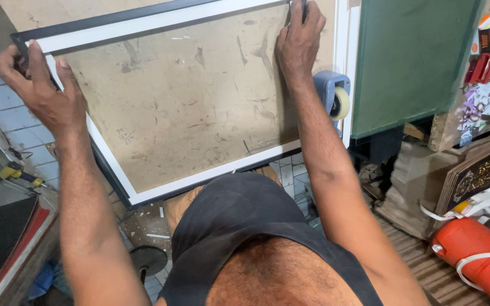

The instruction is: The person applies white tape along the edges of a rectangular frame resting on a workbench. They repeatedly measure, cut, and press the tape onto each side, smoothing it down and trimming excess. The person works methodically around the frame, ensuring the tape adheres evenly along all four edges.

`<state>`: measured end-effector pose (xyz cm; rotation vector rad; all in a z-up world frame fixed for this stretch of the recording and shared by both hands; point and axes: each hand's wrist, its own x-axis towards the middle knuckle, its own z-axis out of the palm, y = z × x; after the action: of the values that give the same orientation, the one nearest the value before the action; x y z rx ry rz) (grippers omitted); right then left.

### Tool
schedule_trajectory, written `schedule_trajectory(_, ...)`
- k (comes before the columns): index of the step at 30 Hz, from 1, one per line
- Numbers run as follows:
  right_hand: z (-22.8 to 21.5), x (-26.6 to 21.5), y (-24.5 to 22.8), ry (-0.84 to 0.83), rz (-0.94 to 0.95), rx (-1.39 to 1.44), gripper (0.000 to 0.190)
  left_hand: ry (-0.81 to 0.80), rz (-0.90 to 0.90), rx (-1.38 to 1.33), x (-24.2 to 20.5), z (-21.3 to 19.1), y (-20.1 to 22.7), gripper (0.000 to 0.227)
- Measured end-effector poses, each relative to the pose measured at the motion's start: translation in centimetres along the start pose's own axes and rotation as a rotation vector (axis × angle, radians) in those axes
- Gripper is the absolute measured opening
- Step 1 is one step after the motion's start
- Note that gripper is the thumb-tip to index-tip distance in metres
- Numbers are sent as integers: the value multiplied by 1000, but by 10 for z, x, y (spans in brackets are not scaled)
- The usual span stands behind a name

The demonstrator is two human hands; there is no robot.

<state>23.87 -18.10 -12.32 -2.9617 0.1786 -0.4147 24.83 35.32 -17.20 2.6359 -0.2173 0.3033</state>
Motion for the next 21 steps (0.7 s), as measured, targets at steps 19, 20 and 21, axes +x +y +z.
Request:
schedule_trajectory(19, -57, -26, 15, 73, -4, 265, 45, -25, -115, -110, -1, -13, 16, 35)
schedule_trajectory(20, -81, -44, 19, 117, -3, 254, 46, -42, -150, -62, -15, -18, 19, 32)
schedule_trajectory(21, -104, -66, 22, 155, -3, 247, 46, -65, -227, -126, -31, -23, 21, 30)
